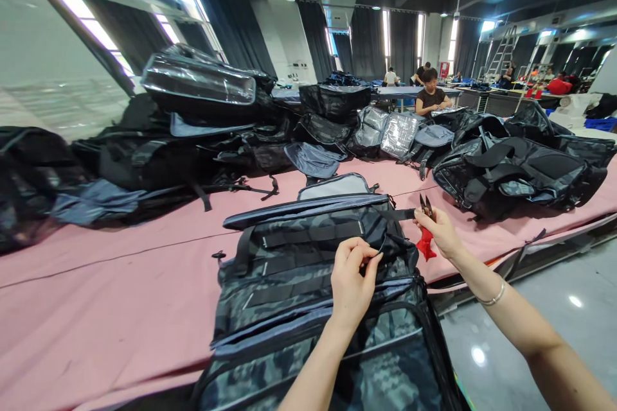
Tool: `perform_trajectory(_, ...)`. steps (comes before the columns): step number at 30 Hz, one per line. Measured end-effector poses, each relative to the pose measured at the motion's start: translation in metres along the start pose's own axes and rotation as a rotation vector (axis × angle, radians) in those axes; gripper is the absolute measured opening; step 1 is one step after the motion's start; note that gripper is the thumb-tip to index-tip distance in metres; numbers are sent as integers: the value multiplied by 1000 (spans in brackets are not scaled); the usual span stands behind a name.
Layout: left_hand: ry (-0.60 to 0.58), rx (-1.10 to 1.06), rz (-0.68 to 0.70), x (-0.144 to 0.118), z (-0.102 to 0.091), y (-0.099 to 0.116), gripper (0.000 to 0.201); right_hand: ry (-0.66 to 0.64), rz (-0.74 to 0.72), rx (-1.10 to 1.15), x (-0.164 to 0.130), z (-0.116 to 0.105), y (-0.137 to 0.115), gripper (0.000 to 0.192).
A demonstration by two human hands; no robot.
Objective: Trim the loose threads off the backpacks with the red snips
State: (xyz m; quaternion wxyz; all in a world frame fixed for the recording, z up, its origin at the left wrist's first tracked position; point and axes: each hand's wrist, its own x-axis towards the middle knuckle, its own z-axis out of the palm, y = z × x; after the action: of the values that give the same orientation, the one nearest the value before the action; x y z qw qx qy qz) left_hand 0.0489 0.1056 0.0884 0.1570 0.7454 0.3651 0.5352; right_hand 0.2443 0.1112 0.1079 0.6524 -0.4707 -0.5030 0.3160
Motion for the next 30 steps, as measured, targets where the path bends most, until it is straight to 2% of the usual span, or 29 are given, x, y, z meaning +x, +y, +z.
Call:
perform_trajectory(4, 13, -1, 9, 0, 2, 0, 5, 60, -231, -147, -9, 0, -4, 31)
perform_trajectory(6, -6, -18, -15, 2, 1, 1, 6, 75, -295, -158, -13, 1, -6, 26)
perform_trajectory(8, -29, -31, -40, 3, 1, 2, 8, 59, -207, -67, -18, 5, -7, 25)
perform_trajectory(13, -45, -90, -113, 4, 2, 6, 12, 28, 174, 322, -29, 21, -8, 31)
perform_trajectory(15, -22, -190, -192, 2, 4, 8, 14, 12, 255, 416, -35, 28, -9, 32)
perform_trajectory(17, -33, -337, -328, 1, 6, 11, 20, 25, 298, 468, -41, 35, -9, 33)
perform_trajectory(20, -97, -570, -540, 0, 7, 16, 31, 36, 287, 468, -47, 43, -9, 31)
perform_trajectory(22, -117, -685, -626, 1, 8, 20, 35, 30, 263, 430, -51, 48, -7, 29)
perform_trajectory(27, 21, -866, -795, 3, 9, 23, 38, 25, 153, 253, -58, 55, -1, 26)
perform_trajectory(30, 41, -968, -877, 5, 9, 21, 35, -9, 67, 124, -59, 56, 1, 25)
